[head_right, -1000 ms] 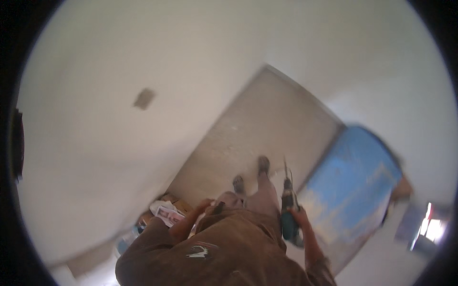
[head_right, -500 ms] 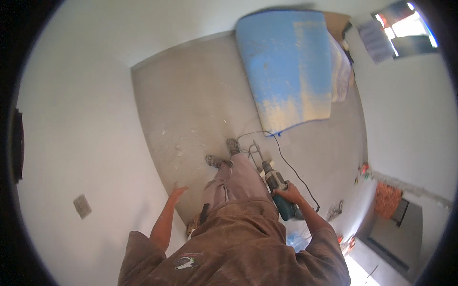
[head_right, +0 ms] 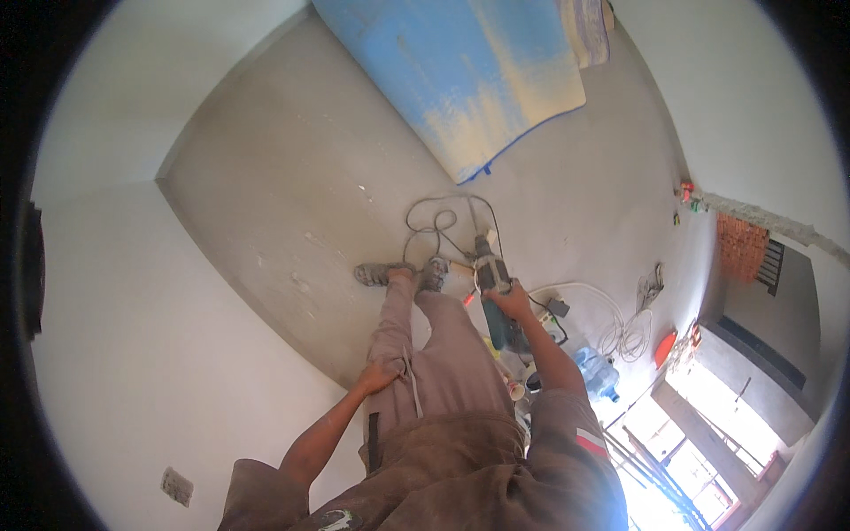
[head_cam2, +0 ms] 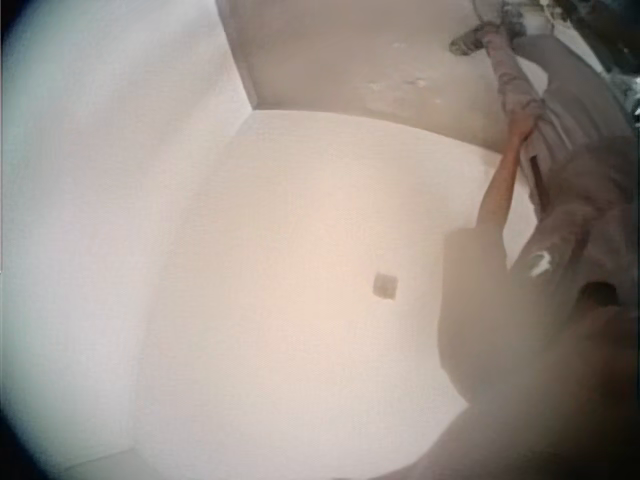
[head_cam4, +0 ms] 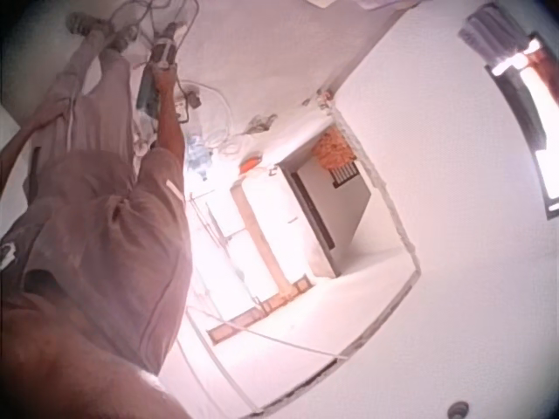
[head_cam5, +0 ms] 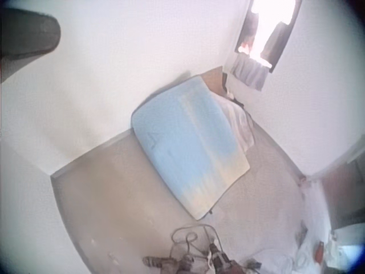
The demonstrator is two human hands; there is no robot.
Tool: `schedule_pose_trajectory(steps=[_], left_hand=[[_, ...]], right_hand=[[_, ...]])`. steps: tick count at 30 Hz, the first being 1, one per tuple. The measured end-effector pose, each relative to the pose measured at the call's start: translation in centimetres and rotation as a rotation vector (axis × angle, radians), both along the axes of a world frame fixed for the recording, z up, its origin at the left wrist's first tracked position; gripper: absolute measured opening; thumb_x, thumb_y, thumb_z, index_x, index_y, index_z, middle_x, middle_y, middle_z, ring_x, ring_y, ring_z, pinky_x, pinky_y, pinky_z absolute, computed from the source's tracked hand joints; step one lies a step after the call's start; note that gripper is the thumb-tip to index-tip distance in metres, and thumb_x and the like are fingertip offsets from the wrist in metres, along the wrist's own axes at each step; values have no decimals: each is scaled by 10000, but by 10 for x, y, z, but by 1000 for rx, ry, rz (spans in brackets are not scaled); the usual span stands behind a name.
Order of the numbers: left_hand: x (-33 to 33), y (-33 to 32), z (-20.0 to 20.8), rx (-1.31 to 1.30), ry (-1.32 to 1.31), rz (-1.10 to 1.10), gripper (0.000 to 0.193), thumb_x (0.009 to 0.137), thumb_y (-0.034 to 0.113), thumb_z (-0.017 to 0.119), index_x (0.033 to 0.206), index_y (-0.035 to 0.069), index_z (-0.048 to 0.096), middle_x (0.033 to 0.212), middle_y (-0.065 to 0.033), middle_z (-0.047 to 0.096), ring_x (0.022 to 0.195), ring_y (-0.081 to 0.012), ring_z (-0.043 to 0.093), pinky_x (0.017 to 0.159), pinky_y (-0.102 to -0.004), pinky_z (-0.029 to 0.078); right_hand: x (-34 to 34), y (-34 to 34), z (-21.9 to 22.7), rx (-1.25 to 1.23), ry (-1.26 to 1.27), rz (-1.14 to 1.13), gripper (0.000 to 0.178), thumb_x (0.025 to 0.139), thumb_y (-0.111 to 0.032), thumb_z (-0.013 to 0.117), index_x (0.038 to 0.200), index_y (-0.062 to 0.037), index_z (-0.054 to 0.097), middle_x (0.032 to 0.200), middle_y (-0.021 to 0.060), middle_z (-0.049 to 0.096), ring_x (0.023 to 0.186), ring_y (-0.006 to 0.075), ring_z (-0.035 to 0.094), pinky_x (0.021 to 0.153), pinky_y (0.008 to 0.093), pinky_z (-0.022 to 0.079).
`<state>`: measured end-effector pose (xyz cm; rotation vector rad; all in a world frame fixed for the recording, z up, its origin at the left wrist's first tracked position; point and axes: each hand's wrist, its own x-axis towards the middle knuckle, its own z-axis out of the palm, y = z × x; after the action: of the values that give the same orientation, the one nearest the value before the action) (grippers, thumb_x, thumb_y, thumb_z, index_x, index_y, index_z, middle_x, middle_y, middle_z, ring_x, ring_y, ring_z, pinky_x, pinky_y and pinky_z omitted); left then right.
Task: The person uses a rotary hammer to drill into a wall around a pre-existing hole, then checks the hole with their finger before picking up and moving a long pole.
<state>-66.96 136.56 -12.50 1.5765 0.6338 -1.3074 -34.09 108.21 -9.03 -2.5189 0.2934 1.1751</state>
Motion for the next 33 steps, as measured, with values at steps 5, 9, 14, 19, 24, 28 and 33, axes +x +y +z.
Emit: schedule_pose_trajectory(steps=[5, 9, 14, 19, 24, 28, 33], left_hand=[[21, -15, 16, 159, 63, 59, 1031, 744, 585, 634, 1437, -33, 187, 1389, -336, 340, 1271, -427, 394, 1046, -422, 345], [18, -33, -25, 278, -61, 228, 964, 770, 522, 650, 1439, -10, 204, 1373, -323, 366, 1248, -424, 419, 1031, -427, 355], [71, -35, -34, 334, 12, 262, 881, 793, 425, 671, 1429, 4, 231, 1348, -293, 409, 1240, -413, 431, 1009, -441, 369], [104, -19, -24, 431, -60, 220, 817, 800, 282, 688, 1423, -1, 240, 1359, -266, 397, 1260, -398, 411, 1023, -441, 355], [127, -6, -31, 467, -21, 246, 798, 806, 212, 671, 1421, -27, 223, 1413, -241, 343, 1319, -353, 343, 1085, -404, 276], [135, 6, -42, 483, -93, 121, 783, 831, 208, 631, 1435, -27, 191, 1426, -237, 320, 1336, -342, 309, 1100, -401, 232], [152, 9, -43, 510, -22, 128, 844, 864, 388, 609, 1445, -23, 156, 1459, -231, 235, 1366, -346, 219, 1118, -424, 162]], right_hand=[[22, -31, -95, -48, -54, -242, 987, 598, -581, 759, 1249, 96, 456, 1148, 291, 576, 1054, 352, 596, 868, 400, 484], [45, -41, -179, -97, -86, -394, 1035, 585, -603, 760, 1268, 108, 441, 1181, 295, 559, 1080, 364, 581, 885, 405, 475], [67, -55, -291, -182, -169, -500, 1099, 564, -646, 740, 1301, 101, 415, 1259, 306, 503, 1194, 387, 497, 986, 426, 407], [90, -46, -385, -184, -262, -558, 1136, 549, -648, 745, 1345, 73, 374, 1299, 276, 481, 1226, 383, 464, 1024, 426, 370], [108, -45, -461, -192, -405, -585, 1117, 550, -639, 751, 1351, 43, 376, 1284, 258, 492, 1227, 364, 460, 1038, 428, 356], [113, -36, -502, -171, -405, -651, 1141, 604, -599, 735, 1417, 31, 241, 1338, 271, 419, 1245, 389, 425, 1040, 449, 351], [113, 15, -523, -108, -378, -782, 1069, 614, -430, 778, 1435, -40, 214, 1260, 219, 426, 1174, 379, 460, 954, 452, 429]])
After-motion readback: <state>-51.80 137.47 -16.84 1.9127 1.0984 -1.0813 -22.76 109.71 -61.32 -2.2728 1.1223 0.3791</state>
